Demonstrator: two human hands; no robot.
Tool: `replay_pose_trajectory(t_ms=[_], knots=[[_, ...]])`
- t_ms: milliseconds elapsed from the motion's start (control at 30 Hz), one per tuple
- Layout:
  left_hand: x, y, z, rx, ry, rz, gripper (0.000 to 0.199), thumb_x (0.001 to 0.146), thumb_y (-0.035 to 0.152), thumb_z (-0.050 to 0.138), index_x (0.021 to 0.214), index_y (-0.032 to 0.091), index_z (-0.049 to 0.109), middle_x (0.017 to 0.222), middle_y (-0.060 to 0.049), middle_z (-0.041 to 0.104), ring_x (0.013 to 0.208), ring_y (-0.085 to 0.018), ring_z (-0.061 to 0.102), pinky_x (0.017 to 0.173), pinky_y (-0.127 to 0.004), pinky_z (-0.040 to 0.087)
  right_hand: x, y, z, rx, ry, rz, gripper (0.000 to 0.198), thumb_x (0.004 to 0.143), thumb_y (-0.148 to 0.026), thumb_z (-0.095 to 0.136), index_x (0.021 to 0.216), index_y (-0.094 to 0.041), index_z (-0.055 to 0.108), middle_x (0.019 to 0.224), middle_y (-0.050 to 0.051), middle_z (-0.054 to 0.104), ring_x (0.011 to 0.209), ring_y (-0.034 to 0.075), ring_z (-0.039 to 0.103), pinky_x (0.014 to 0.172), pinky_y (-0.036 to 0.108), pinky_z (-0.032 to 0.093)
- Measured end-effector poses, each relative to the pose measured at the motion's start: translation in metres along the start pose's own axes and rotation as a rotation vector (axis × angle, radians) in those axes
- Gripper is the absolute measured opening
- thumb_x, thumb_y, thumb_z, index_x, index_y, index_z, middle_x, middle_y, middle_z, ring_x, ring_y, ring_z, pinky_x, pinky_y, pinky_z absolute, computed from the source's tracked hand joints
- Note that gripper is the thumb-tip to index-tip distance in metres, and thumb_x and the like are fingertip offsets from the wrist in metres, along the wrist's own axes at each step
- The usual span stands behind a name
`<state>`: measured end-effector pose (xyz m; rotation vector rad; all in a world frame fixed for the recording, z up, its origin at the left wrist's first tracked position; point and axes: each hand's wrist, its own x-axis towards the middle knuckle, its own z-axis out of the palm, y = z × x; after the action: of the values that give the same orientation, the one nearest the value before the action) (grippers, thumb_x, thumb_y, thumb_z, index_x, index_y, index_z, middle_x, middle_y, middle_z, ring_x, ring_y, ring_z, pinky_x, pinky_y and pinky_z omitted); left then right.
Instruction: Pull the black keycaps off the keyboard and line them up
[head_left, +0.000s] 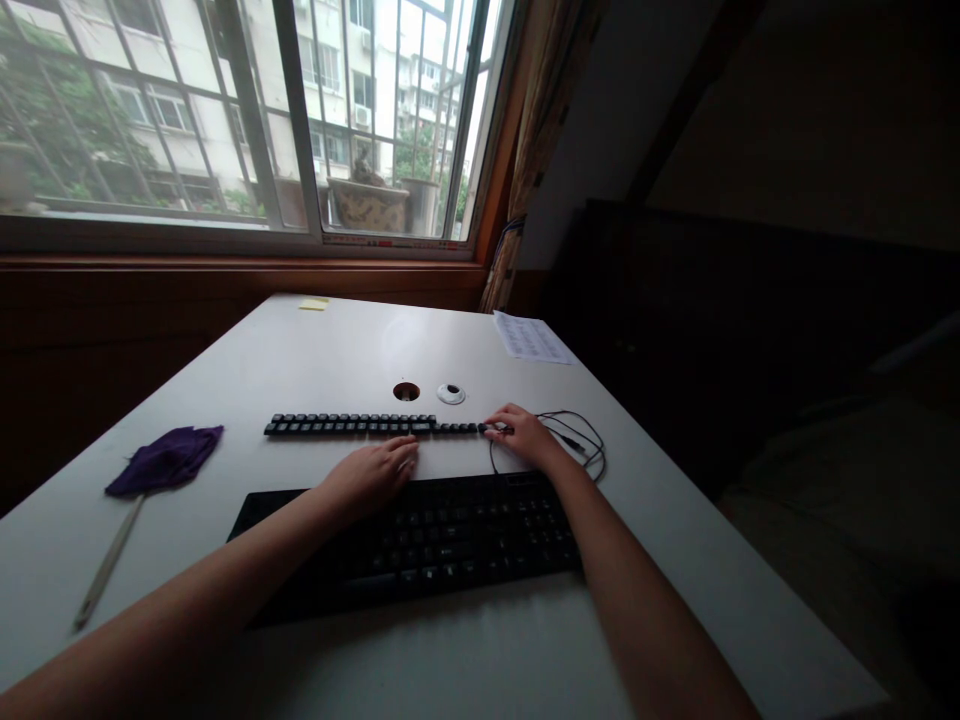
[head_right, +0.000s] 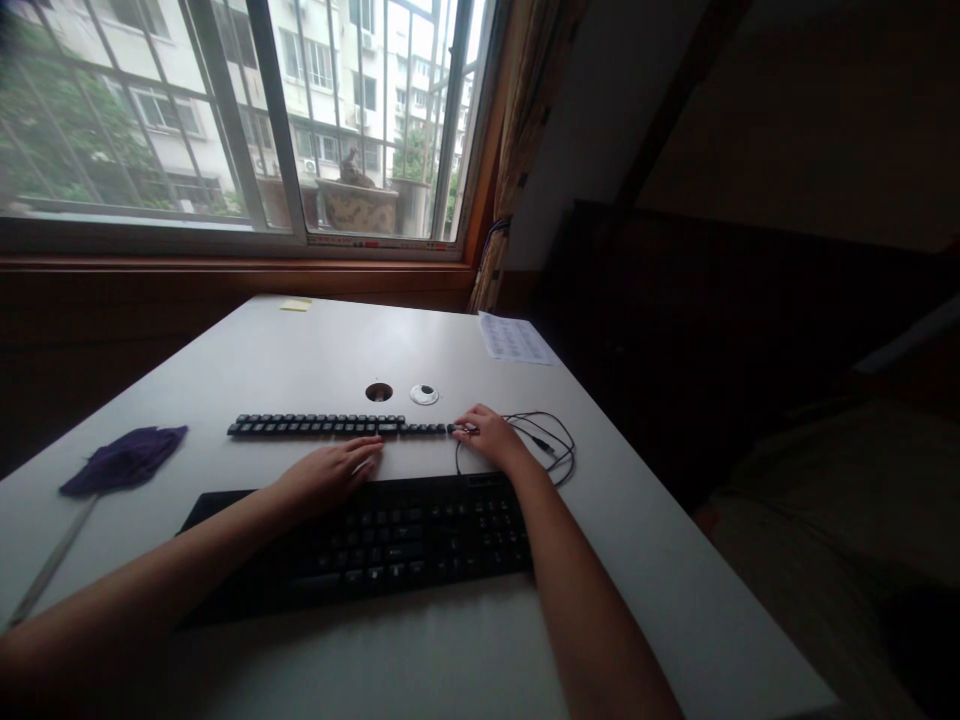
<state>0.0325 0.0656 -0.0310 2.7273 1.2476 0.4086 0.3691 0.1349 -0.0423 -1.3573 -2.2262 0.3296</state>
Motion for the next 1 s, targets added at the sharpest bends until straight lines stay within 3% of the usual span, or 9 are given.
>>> replay_pose_trajectory(t_ms=[700, 867, 1000], knots=[[0.000, 0.001, -0.001, -0.051, 0.021, -0.002, 0.040, 0.099, 0.032, 0.040, 0.133, 0.017, 0.055, 0.142, -0.013, 0.054, 0.116, -0.028, 0.063, 0.099, -0.044, 0.050, 0.000, -0.002, -0.001, 0.003, 0.004, 0.008, 0.019, 0.084, -0.035, 0.069, 0.100, -0.026, 0.075, 0.102, 0.004, 0.066, 0.087, 0.018, 0.065, 0.082, 0.031, 0.052], [-0.002, 0.001, -0.003, -0.046, 0.045, 0.031, 0.033, 0.099, 0.030, 0.040, 0.126, 0.018, 0.057, 0.135, -0.011, 0.057, 0.104, -0.024, 0.067, 0.092, -0.039, 0.053, -0.003, -0.005, -0.007, 0.012, 0.033, 0.006, 0.026, 0.084, -0.038, 0.069, 0.105, -0.024, 0.072, 0.101, 0.005, 0.066, 0.086, 0.018, 0.065, 0.081, 0.032, 0.052], [-0.003, 0.004, -0.008, -0.048, 0.079, 0.070, 0.023, 0.097, 0.027, 0.044, 0.112, 0.020, 0.061, 0.122, -0.009, 0.059, 0.089, -0.019, 0.067, 0.081, -0.033, 0.055, -0.009, -0.011, -0.019, 0.014, 0.142, -0.006, 0.025, 0.087, -0.040, 0.064, 0.103, -0.022, 0.071, 0.097, 0.006, 0.067, 0.080, 0.018, 0.063, 0.077, 0.032, 0.051]])
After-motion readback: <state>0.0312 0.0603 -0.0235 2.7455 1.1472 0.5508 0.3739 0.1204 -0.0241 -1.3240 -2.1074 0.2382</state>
